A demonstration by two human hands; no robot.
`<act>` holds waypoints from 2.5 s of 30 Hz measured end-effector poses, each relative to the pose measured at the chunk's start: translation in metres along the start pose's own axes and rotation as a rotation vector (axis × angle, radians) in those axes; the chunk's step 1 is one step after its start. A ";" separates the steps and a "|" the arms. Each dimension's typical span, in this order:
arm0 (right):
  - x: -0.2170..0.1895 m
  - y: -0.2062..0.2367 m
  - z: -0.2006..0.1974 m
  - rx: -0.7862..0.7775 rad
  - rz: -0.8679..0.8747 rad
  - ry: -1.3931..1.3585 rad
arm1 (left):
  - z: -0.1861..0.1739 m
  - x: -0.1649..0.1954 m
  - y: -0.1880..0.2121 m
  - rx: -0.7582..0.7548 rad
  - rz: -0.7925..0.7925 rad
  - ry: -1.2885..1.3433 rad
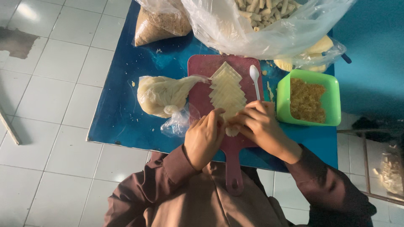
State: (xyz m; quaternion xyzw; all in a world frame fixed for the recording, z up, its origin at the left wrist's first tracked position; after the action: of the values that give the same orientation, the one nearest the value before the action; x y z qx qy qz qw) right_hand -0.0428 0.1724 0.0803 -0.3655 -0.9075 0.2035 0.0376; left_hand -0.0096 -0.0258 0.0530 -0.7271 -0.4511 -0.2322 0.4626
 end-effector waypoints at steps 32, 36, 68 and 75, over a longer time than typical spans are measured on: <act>0.002 0.014 -0.008 -0.126 0.438 -0.043 | 0.009 -0.004 0.004 -0.062 0.265 -0.215; 0.003 0.013 -0.008 -0.127 0.431 -0.150 | 0.008 -0.004 0.003 -0.115 0.285 -0.211; 0.003 0.021 0.006 0.009 0.068 -0.133 | -0.006 -0.017 0.004 -0.198 0.393 -0.172; 0.008 0.010 -0.004 -0.044 -0.020 -0.188 | 0.002 -0.021 0.001 -0.191 0.415 -0.199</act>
State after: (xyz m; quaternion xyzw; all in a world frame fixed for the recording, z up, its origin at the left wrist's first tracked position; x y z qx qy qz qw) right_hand -0.0412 0.1859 0.0795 -0.3363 -0.9150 0.2164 -0.0537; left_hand -0.0189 -0.0333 0.0359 -0.8639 -0.3113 -0.1012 0.3827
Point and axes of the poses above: each hand's wrist, its own y-axis away from the middle knuckle, its own z-axis out of the palm, x = y × z, the point moved 1 cm from there along -y, towards the middle knuckle, and after that the axes turned 9 degrees about y, right-handed, at the moved point
